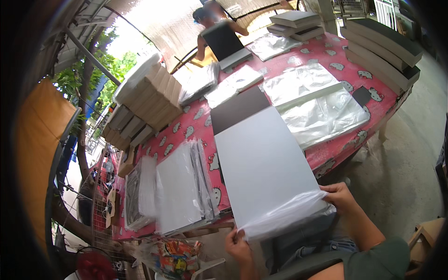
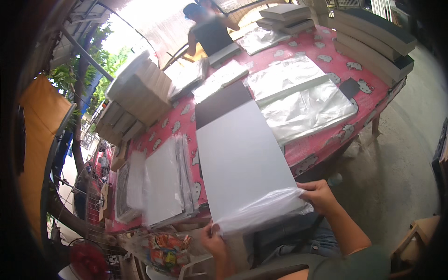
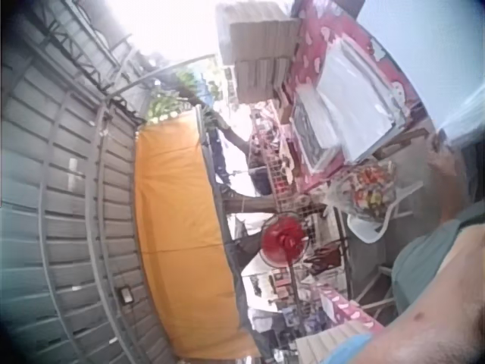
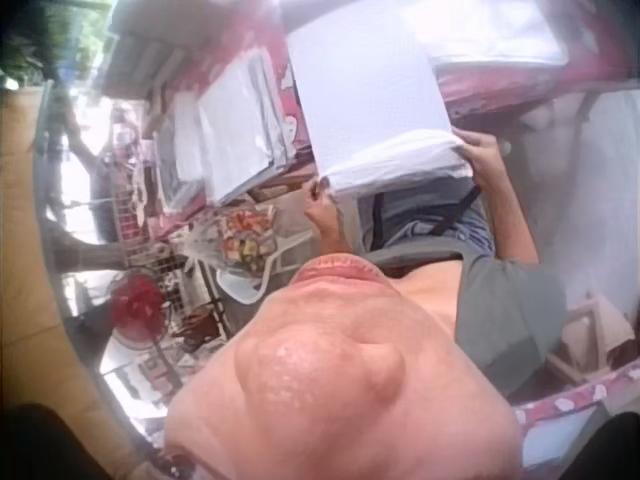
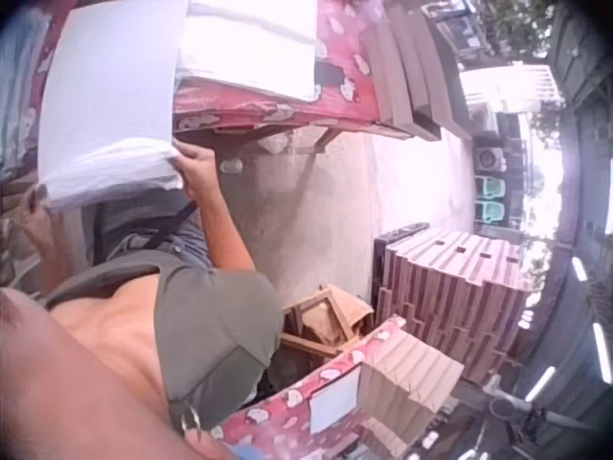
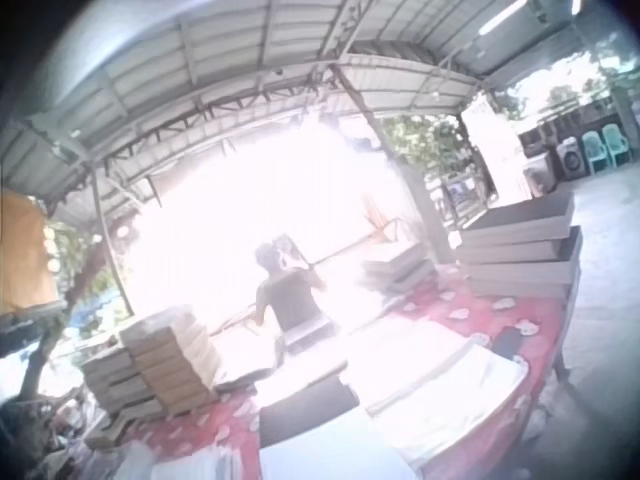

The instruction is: The person takes individual stacks of paper and inserts them into plastic bags by hand, then places the finished packages into a larger stack.

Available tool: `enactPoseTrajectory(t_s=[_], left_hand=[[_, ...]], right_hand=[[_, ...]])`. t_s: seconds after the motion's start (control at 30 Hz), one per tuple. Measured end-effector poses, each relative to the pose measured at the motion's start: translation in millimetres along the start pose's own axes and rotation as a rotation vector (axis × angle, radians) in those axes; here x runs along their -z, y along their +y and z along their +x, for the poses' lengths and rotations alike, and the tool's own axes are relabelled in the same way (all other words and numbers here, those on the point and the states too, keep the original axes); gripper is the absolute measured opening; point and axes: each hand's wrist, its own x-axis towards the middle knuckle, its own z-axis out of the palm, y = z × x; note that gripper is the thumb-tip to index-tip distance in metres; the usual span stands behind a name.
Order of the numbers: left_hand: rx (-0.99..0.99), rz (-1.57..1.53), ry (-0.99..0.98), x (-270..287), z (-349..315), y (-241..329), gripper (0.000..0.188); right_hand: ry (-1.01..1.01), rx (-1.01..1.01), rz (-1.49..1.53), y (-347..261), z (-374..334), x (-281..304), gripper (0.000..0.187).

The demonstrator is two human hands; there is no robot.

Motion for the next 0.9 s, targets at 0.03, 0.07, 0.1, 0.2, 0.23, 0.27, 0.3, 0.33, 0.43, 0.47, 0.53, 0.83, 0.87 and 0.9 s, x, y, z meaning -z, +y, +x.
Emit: enactPoseTrajectory(t_s=[0.03,0.07,0.1,0.2,0.23,0.27,0.3,0.33,0.43,0.47,0.53,0.83,0.87,0.9], left_hand=[[0.145,-0.218,-0.005,9,-12,-9,0.018],[0.29,-0.435,-0.004,15,-19,-17,0.02],[0.297,-0.617,-0.089,19,-16,-19,0.025],[0.015,-0.844,-0.312,23,27,-2,0.039],[-0.134,-0.774,-0.302,19,45,19,0.038],[-0.248,-0.727,-0.277,10,72,41,0.038],[-0.356,-0.645,-0.259,-2,99,65,0.037],[-0.587,-0.414,-0.243,-11,127,96,0.037],[-1.082,0.187,-0.069,-43,218,153,0.037],[-0.807,0.134,-0.074,-60,236,146,0.038],[-0.234,-0.011,-0.037,-93,272,132,0.04],[-0.217,-0.212,-0.003,-126,259,50,0.038],[-0.323,-0.301,0.038,-113,256,49,0.041],[-0.24,-0.305,-0.025,-111,241,59,0.043]], right_hand=[[0.001,-0.064,0.099,-6,-12,2,0.025],[0.003,-0.127,0.198,-8,-20,4,0.025],[-0.121,-0.063,0.228,-10,-19,9,0.031],[-0.332,0.364,0.209,-59,-8,-8,0.04],[-0.368,0.515,0.187,-81,-4,-29,0.042],[-0.405,0.675,0.168,-104,4,-49,0.044],[-0.375,0.832,0.057,-133,11,-71,0.046],[-0.237,1.094,-0.408,-153,38,-73,0.054],[0.067,0.918,-0.609,-213,89,-144,0.04],[0.046,0.907,-0.615,-226,113,-146,0.038],[0.077,0.887,-0.718,-211,176,-145,0.039],[-0.187,0.74,-0.124,-105,237,-125,0.053],[-0.147,0.693,-0.189,-112,210,-134,0.059],[-0.077,0.661,-0.267,-125,188,-129,0.065]])
